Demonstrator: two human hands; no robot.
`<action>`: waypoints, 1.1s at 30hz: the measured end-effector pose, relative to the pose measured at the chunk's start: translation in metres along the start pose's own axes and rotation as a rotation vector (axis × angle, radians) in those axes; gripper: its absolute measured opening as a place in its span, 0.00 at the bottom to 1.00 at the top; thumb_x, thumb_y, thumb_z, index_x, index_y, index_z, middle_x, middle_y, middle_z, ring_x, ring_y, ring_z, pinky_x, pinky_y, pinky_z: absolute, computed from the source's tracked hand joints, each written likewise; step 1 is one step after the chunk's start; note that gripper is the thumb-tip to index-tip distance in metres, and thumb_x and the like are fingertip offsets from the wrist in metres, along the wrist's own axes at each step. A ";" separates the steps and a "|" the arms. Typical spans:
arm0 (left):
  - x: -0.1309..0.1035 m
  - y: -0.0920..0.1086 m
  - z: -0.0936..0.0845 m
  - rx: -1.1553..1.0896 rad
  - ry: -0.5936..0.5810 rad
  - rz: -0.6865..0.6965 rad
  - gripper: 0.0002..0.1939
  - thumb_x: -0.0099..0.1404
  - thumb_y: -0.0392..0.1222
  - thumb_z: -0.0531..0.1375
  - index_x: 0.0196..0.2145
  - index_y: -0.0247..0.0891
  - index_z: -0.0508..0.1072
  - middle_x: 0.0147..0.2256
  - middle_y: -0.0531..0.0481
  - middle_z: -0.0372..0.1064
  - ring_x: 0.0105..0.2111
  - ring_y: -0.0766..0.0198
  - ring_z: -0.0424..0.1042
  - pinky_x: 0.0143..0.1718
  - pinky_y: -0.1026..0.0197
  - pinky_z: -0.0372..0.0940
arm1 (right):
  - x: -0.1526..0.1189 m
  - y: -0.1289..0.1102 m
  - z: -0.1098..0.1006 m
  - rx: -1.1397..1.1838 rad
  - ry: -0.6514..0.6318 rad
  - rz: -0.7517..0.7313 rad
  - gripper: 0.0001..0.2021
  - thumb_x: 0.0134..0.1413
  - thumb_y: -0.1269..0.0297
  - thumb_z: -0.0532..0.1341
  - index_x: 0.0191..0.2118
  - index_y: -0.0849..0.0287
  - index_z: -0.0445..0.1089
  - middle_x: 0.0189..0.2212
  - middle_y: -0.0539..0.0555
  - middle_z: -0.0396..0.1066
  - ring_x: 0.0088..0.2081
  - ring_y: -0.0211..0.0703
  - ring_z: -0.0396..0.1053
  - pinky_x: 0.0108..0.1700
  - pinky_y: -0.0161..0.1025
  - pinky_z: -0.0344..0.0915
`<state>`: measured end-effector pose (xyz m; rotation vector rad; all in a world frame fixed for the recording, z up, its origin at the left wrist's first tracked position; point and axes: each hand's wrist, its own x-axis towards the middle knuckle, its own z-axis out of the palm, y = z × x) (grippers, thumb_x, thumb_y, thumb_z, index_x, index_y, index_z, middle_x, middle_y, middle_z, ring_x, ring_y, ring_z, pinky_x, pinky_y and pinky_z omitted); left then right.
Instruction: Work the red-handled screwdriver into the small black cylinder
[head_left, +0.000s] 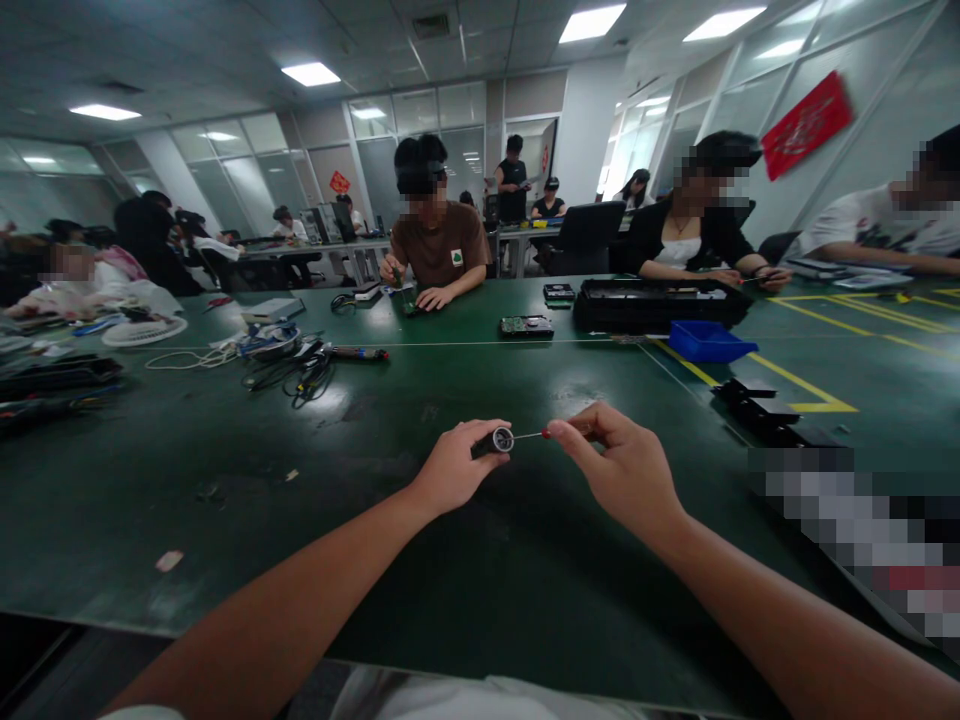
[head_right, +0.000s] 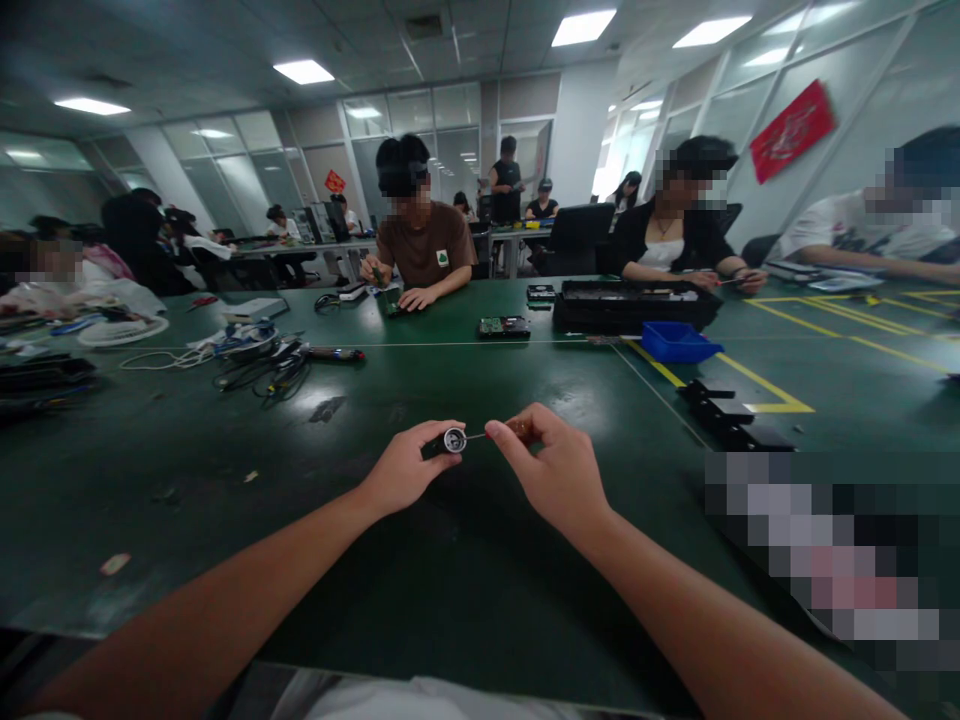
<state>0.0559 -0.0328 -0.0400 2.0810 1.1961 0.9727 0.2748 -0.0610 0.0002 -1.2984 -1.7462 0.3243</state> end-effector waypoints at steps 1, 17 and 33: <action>0.000 0.000 0.000 0.000 0.001 -0.009 0.21 0.63 0.39 0.65 0.54 0.46 0.73 0.53 0.49 0.71 0.55 0.55 0.68 0.63 0.48 0.55 | 0.000 -0.001 -0.001 -0.033 0.010 0.003 0.16 0.57 0.48 0.62 0.27 0.55 0.70 0.22 0.50 0.72 0.23 0.41 0.68 0.28 0.39 0.62; 0.000 0.001 0.000 0.110 -0.033 -0.020 0.20 0.63 0.42 0.65 0.53 0.48 0.73 0.48 0.48 0.73 0.48 0.53 0.70 0.61 0.41 0.52 | 0.003 0.001 -0.001 -0.025 -0.126 0.021 0.18 0.66 0.51 0.51 0.36 0.55 0.72 0.20 0.49 0.69 0.21 0.42 0.67 0.26 0.39 0.59; 0.000 0.002 -0.001 0.111 -0.048 -0.020 0.20 0.63 0.41 0.65 0.53 0.48 0.73 0.49 0.50 0.73 0.49 0.54 0.69 0.62 0.40 0.50 | 0.004 0.001 0.000 -0.046 -0.192 0.005 0.16 0.66 0.55 0.51 0.44 0.56 0.73 0.28 0.52 0.75 0.24 0.42 0.68 0.27 0.39 0.60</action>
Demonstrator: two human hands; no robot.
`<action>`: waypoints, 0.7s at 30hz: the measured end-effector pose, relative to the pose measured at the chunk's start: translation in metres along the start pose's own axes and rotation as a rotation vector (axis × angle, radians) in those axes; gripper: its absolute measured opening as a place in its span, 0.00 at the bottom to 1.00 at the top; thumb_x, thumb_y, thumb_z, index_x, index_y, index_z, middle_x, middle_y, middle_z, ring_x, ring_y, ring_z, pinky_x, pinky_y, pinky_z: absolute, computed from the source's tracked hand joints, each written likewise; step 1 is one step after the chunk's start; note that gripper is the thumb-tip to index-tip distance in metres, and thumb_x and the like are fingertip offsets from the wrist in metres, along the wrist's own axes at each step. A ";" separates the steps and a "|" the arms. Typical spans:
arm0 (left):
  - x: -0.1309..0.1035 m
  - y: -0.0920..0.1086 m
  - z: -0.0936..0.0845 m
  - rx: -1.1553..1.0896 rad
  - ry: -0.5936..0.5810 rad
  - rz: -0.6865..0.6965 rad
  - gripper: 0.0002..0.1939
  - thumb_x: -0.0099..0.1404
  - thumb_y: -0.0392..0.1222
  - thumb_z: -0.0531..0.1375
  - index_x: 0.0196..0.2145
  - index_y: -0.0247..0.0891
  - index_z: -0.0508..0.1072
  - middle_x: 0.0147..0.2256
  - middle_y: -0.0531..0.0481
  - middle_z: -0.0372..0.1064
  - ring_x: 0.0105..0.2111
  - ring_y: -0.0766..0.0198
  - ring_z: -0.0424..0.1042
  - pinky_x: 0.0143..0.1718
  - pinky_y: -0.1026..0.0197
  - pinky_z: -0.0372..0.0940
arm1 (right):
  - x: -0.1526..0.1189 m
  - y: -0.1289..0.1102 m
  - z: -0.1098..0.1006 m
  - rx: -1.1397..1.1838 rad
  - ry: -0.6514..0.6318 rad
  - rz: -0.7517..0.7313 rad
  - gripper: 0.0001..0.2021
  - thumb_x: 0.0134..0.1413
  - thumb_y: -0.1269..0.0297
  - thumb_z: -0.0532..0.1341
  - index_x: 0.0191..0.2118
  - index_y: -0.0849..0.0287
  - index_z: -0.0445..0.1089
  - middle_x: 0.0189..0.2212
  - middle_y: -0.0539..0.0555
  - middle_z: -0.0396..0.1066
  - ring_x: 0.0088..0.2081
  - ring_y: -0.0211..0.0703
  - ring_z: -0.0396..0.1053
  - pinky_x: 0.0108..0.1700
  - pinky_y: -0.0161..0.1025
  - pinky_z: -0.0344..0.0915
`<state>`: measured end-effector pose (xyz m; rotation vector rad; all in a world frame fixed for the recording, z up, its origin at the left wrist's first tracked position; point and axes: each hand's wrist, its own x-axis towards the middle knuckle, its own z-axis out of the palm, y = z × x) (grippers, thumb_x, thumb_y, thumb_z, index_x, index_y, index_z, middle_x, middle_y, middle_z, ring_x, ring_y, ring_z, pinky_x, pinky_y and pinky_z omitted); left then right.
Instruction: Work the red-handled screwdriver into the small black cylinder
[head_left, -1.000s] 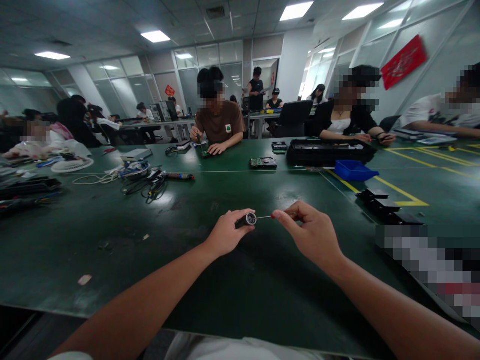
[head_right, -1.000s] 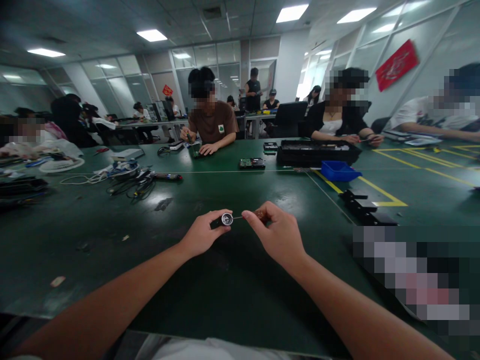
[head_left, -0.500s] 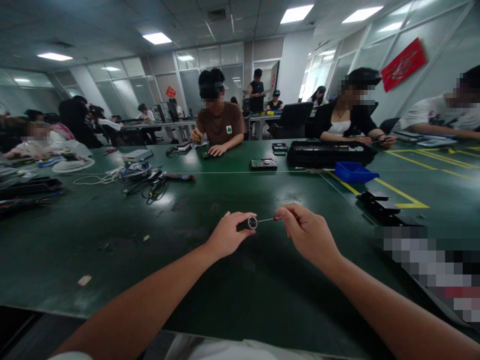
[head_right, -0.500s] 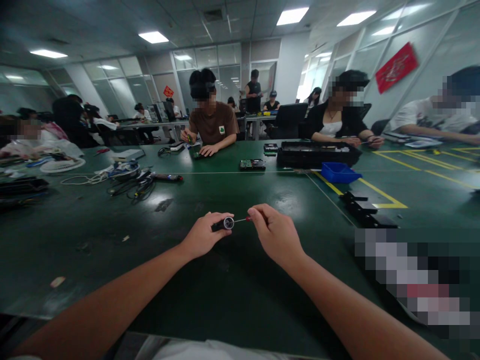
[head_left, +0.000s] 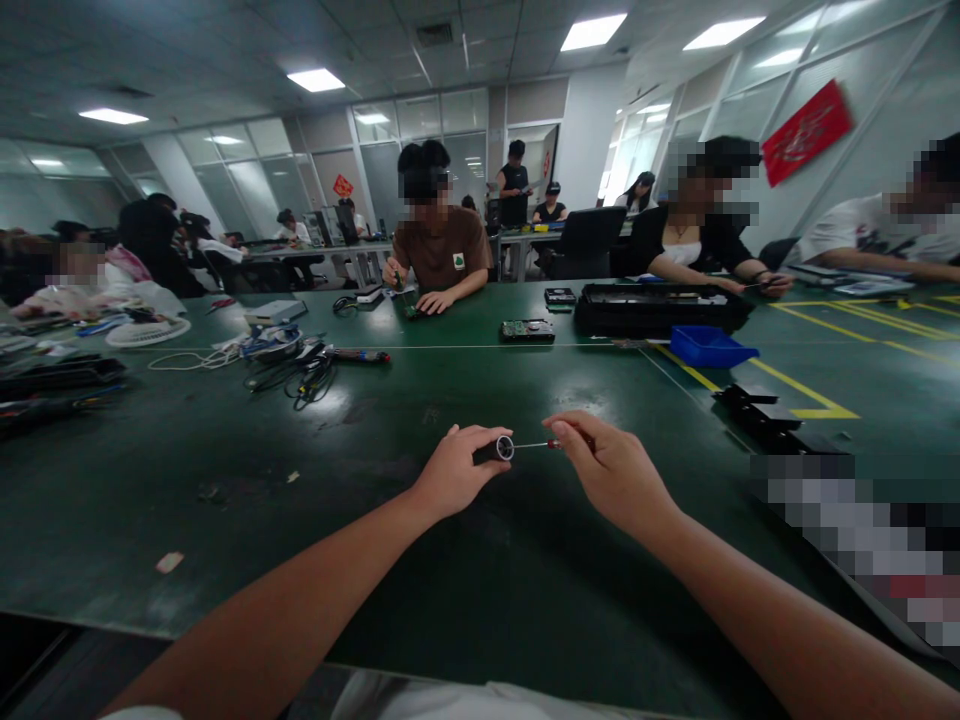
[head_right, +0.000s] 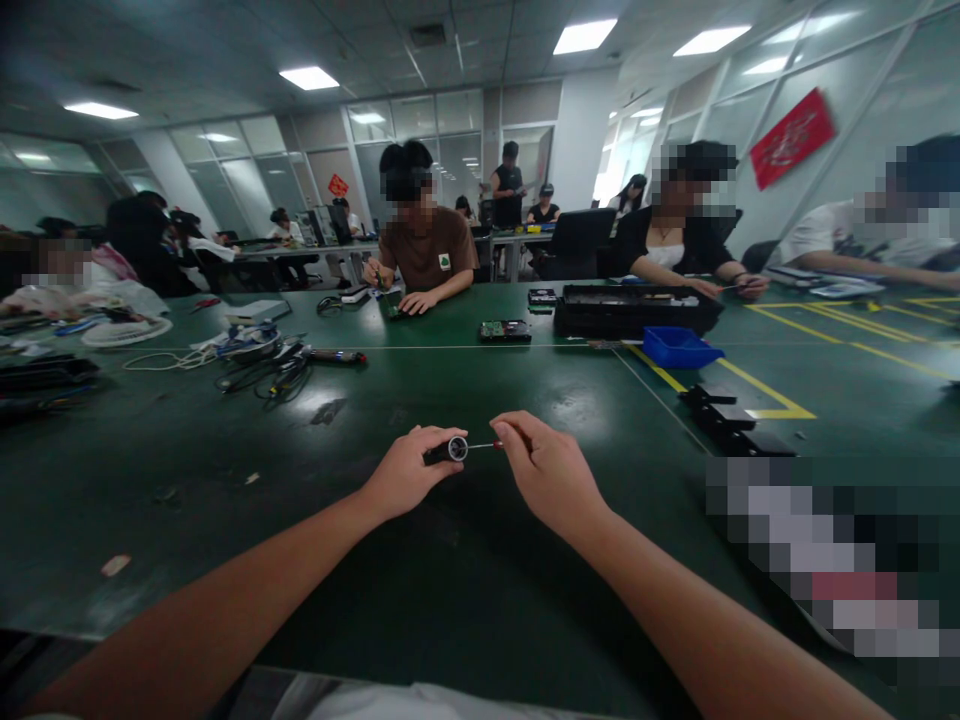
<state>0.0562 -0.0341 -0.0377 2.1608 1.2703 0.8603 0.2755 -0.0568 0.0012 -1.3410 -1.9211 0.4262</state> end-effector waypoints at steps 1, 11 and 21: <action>0.000 0.000 0.000 0.002 0.000 0.000 0.20 0.64 0.41 0.64 0.53 0.48 0.73 0.49 0.50 0.73 0.49 0.54 0.69 0.62 0.41 0.50 | 0.000 0.000 0.000 0.003 -0.001 -0.003 0.15 0.66 0.56 0.51 0.47 0.56 0.72 0.29 0.52 0.75 0.24 0.42 0.68 0.27 0.39 0.60; 0.000 0.000 -0.001 0.022 0.023 -0.017 0.20 0.63 0.40 0.65 0.52 0.49 0.74 0.48 0.51 0.74 0.48 0.54 0.70 0.61 0.43 0.53 | -0.002 0.001 0.000 0.049 -0.057 0.001 0.16 0.68 0.56 0.49 0.49 0.56 0.68 0.29 0.52 0.72 0.28 0.43 0.69 0.29 0.40 0.62; 0.001 -0.006 -0.002 0.042 0.069 -0.021 0.21 0.63 0.41 0.65 0.54 0.49 0.73 0.49 0.51 0.73 0.50 0.54 0.69 0.61 0.44 0.55 | -0.002 -0.002 0.001 0.085 -0.044 -0.031 0.14 0.64 0.60 0.54 0.53 0.56 0.63 0.36 0.55 0.75 0.35 0.47 0.74 0.35 0.42 0.67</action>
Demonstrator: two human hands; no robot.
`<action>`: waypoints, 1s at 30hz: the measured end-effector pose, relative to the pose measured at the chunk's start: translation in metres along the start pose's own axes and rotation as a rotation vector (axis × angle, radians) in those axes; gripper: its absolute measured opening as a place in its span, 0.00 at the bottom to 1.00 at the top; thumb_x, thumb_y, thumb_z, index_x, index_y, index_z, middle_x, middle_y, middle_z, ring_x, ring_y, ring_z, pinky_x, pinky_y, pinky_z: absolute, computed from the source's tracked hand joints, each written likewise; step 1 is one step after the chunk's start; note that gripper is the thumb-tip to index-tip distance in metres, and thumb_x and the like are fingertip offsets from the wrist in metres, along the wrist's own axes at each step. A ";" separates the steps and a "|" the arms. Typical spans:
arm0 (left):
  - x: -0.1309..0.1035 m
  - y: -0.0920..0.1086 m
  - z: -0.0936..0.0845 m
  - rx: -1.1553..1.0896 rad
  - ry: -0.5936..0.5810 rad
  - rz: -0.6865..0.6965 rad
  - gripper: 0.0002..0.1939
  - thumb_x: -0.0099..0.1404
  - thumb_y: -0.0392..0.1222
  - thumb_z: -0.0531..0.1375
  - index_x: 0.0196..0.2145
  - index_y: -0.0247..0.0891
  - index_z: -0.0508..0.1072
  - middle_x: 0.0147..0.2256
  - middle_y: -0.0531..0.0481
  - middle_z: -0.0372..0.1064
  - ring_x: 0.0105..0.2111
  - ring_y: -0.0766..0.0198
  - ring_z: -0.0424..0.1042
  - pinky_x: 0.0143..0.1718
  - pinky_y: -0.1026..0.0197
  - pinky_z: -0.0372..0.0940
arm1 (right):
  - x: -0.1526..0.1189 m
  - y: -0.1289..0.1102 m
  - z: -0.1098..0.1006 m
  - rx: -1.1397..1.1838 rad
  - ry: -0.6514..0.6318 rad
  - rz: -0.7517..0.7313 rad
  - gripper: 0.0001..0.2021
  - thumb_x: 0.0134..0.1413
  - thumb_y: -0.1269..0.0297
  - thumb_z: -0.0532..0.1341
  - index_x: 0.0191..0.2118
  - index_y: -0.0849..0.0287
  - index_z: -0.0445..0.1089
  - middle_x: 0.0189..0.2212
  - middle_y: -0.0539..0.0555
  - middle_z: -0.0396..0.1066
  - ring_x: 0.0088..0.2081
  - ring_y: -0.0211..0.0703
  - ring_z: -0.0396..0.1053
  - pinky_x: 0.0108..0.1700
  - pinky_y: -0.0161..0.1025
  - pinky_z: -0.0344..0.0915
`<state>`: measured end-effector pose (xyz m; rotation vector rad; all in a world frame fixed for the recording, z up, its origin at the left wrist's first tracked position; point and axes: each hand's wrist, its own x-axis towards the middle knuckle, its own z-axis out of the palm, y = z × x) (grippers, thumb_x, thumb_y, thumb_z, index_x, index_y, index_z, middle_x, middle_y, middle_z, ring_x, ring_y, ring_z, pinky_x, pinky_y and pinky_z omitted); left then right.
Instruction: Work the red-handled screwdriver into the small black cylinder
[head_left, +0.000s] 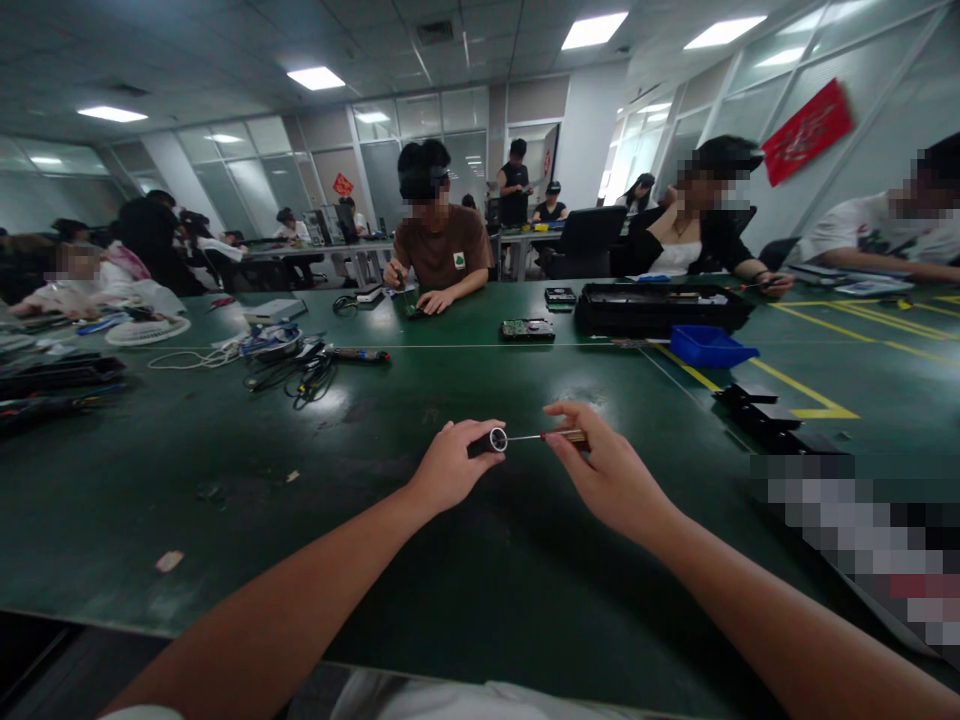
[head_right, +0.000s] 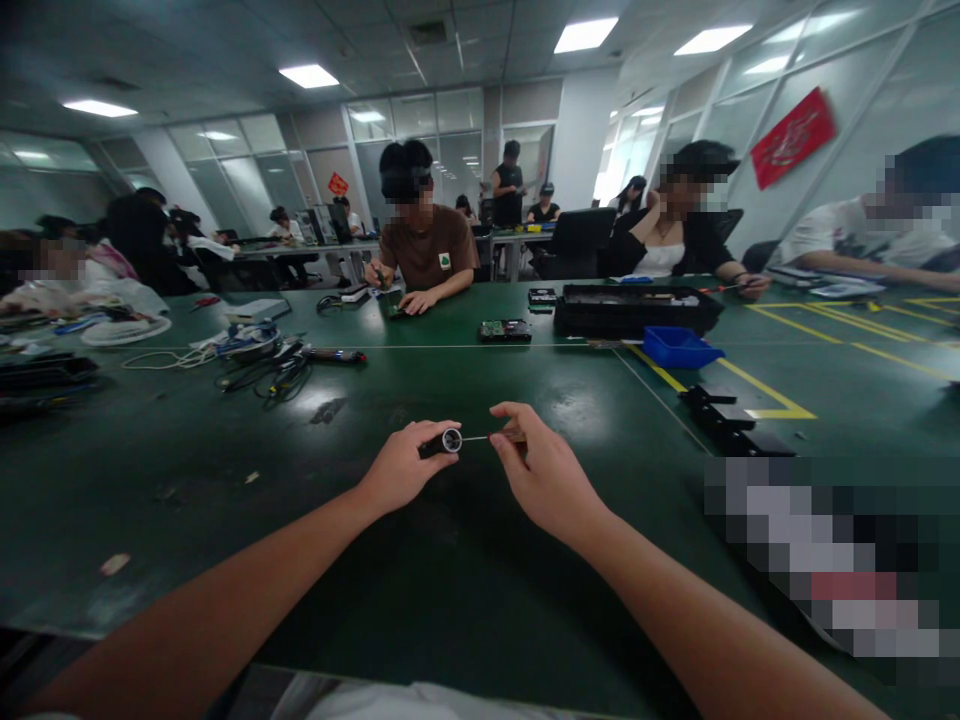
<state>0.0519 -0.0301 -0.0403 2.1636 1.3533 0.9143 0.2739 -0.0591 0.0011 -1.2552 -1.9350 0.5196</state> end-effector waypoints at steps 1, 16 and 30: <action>0.000 0.000 0.000 0.004 0.005 -0.002 0.21 0.64 0.41 0.64 0.54 0.49 0.72 0.49 0.51 0.73 0.50 0.54 0.69 0.61 0.44 0.55 | 0.000 0.000 0.000 0.009 -0.001 -0.008 0.14 0.64 0.60 0.54 0.53 0.56 0.63 0.38 0.56 0.75 0.37 0.47 0.74 0.37 0.43 0.67; 0.000 0.006 -0.002 -0.003 -0.034 -0.037 0.20 0.63 0.39 0.65 0.53 0.48 0.73 0.51 0.50 0.72 0.53 0.54 0.68 0.65 0.37 0.44 | 0.001 0.001 -0.001 -0.011 -0.037 -0.008 0.14 0.65 0.59 0.52 0.52 0.56 0.65 0.34 0.54 0.74 0.34 0.46 0.72 0.35 0.42 0.65; -0.001 0.007 -0.003 0.022 -0.039 -0.034 0.20 0.64 0.41 0.63 0.54 0.48 0.72 0.52 0.49 0.71 0.54 0.53 0.68 0.66 0.36 0.41 | 0.002 0.000 -0.001 -0.007 -0.044 0.057 0.13 0.66 0.58 0.50 0.49 0.55 0.66 0.32 0.52 0.73 0.33 0.45 0.71 0.33 0.40 0.64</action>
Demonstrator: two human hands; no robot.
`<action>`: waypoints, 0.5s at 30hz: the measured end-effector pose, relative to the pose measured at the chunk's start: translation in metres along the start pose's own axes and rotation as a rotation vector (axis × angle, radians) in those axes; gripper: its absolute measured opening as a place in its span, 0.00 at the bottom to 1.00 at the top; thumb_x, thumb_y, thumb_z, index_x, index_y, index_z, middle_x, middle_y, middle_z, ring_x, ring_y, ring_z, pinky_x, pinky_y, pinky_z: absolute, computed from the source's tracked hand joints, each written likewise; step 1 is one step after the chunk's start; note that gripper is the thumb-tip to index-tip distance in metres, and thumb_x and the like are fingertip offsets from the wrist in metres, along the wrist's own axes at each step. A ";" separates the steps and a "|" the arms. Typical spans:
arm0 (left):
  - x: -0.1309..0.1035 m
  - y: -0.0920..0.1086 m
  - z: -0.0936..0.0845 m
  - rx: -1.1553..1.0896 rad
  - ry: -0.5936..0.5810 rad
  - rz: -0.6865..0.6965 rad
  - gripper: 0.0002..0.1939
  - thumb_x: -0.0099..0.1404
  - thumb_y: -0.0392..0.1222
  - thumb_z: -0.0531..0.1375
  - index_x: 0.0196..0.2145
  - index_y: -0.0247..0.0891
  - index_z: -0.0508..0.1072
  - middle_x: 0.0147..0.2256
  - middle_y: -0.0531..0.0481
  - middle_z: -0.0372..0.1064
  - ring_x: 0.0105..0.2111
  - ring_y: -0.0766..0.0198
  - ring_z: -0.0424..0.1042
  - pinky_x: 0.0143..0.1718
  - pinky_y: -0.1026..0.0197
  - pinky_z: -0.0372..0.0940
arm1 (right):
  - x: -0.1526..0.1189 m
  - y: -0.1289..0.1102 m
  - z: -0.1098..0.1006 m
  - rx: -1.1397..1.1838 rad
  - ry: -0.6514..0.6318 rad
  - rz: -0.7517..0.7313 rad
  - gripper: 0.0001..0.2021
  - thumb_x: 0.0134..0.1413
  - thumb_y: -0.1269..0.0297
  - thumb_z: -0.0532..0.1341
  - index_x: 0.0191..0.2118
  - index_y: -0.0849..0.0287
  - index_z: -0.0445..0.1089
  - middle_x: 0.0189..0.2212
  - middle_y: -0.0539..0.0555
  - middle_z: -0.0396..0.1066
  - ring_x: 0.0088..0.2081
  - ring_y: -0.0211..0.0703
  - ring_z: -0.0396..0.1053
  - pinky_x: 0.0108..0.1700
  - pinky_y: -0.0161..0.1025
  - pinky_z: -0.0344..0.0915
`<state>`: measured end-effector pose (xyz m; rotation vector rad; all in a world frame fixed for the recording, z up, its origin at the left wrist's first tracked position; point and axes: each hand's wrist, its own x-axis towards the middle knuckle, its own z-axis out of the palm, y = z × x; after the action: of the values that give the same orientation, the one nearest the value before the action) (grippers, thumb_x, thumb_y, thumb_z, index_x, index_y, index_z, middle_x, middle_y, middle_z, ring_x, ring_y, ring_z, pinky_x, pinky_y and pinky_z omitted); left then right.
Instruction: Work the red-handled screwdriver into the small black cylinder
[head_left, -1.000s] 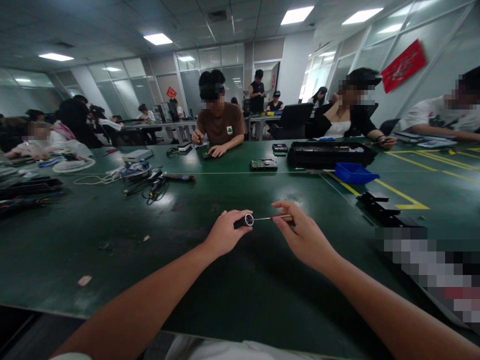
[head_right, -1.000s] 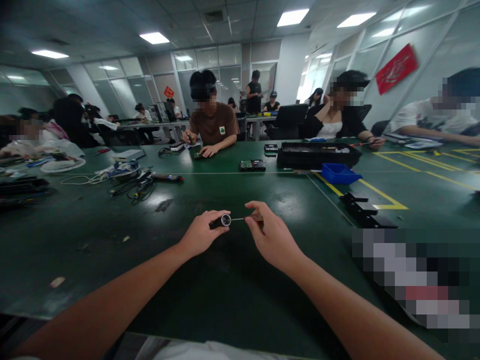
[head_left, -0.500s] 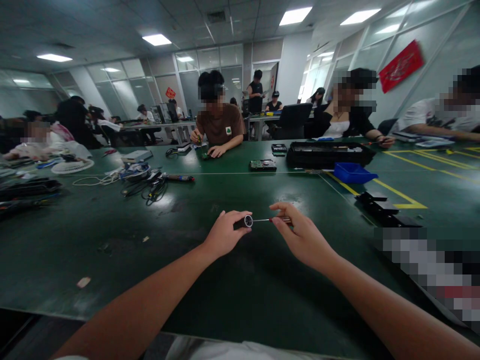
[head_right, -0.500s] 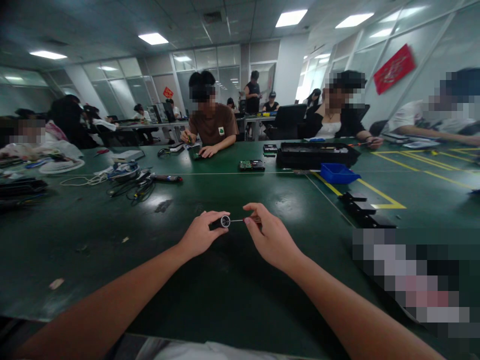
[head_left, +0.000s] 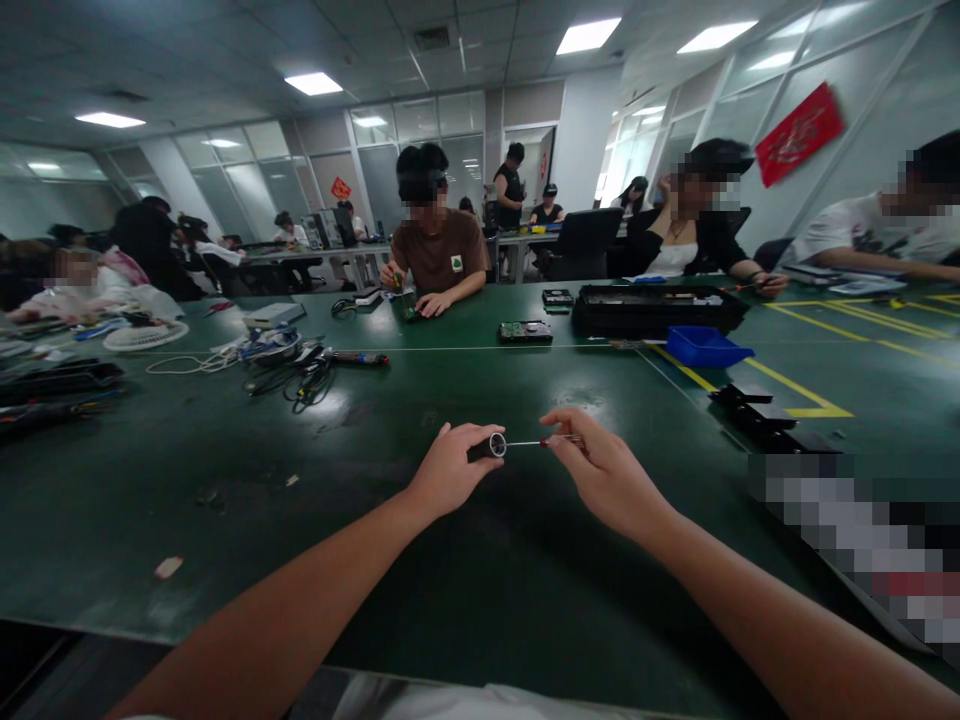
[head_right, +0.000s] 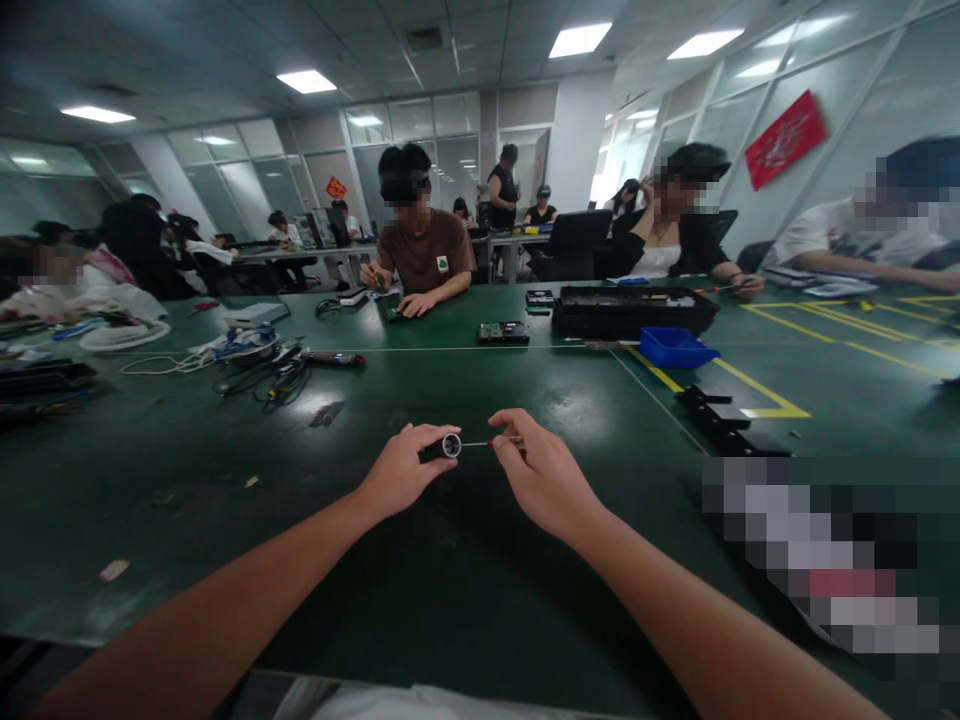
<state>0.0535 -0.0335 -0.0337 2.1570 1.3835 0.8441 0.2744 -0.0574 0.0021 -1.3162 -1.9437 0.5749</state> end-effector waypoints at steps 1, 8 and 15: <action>0.000 0.000 0.000 -0.003 -0.007 0.004 0.20 0.64 0.41 0.63 0.54 0.48 0.72 0.52 0.49 0.71 0.54 0.53 0.68 0.66 0.35 0.41 | 0.000 0.001 0.000 -0.010 -0.004 0.015 0.14 0.67 0.57 0.49 0.47 0.55 0.68 0.30 0.51 0.72 0.30 0.44 0.70 0.31 0.40 0.63; 0.000 0.002 -0.001 -0.026 -0.012 0.002 0.19 0.64 0.40 0.64 0.53 0.48 0.73 0.51 0.49 0.72 0.53 0.53 0.68 0.65 0.34 0.41 | -0.001 0.002 0.001 -0.004 0.012 -0.038 0.14 0.65 0.58 0.53 0.52 0.55 0.66 0.35 0.54 0.75 0.33 0.46 0.72 0.34 0.42 0.66; -0.001 0.002 0.001 -0.023 -0.026 0.014 0.19 0.63 0.40 0.64 0.52 0.49 0.73 0.51 0.51 0.72 0.54 0.54 0.68 0.65 0.34 0.41 | -0.001 0.003 0.001 0.012 0.035 0.012 0.16 0.67 0.56 0.48 0.50 0.56 0.67 0.33 0.54 0.75 0.32 0.46 0.72 0.33 0.43 0.65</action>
<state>0.0553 -0.0352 -0.0330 2.1554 1.3411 0.8300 0.2758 -0.0572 -0.0004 -1.3233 -1.9025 0.5653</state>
